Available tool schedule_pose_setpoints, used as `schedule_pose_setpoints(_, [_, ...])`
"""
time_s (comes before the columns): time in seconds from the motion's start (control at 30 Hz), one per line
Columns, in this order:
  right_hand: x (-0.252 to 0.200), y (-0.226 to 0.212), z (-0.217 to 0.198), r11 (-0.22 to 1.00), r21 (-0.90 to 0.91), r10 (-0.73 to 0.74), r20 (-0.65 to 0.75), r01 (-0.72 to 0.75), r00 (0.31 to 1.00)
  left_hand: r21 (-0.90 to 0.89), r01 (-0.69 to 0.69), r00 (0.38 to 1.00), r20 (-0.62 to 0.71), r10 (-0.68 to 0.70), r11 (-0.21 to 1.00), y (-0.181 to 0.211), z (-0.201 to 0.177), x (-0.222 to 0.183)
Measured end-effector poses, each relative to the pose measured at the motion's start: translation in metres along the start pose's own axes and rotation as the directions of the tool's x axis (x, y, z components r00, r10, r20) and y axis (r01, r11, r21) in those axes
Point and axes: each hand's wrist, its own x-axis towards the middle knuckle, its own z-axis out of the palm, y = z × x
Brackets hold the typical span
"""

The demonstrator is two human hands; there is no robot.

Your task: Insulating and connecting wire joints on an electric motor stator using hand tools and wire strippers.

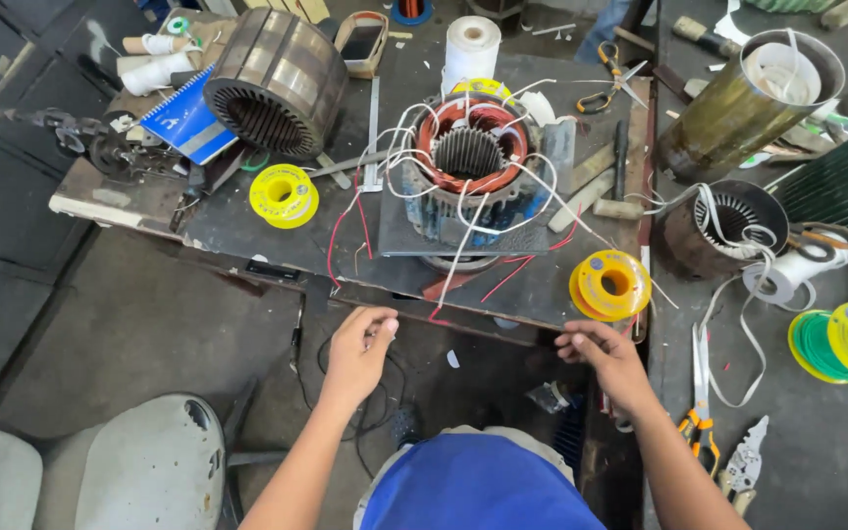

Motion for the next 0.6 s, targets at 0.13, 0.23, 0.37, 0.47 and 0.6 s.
schedule_pose_setpoints(0.13, [0.028, -0.011, -0.026, 1.000, 0.029, 0.001, -0.054, 0.001, 0.999, -0.030, -0.045, 0.998, -0.050, 0.044, 0.999, 0.019, 0.013, -0.007])
schedule_pose_setpoints(0.23, [0.053, -0.037, -0.031, 0.998, 0.047, -0.027, -0.079, 0.031, 0.997, -0.061, -0.054, 0.993, -0.106, 0.047, 0.997, 0.029, 0.021, -0.011])
schedule_pose_setpoints(0.37, [0.115, -0.079, -0.016, 0.963, -0.110, -0.248, 0.005, 0.247, 0.969, -0.090, -0.071, 0.995, -0.074, 0.064, 0.993, 0.050, 0.028, -0.014])
schedule_pose_setpoints(0.47, [0.151, -0.109, -0.002, 0.962, -0.003, -0.271, 0.105, 0.273, 0.957, -0.053, -0.069, 0.997, -0.027, 0.068, 0.996, 0.068, 0.030, -0.024])
schedule_pose_setpoints(0.6, [0.169, -0.151, 0.030, 0.969, 0.031, -0.244, 0.261, 0.245, 0.934, 0.016, -0.001, 0.989, 0.146, -0.001, 1.000, 0.056, 0.020, -0.013])
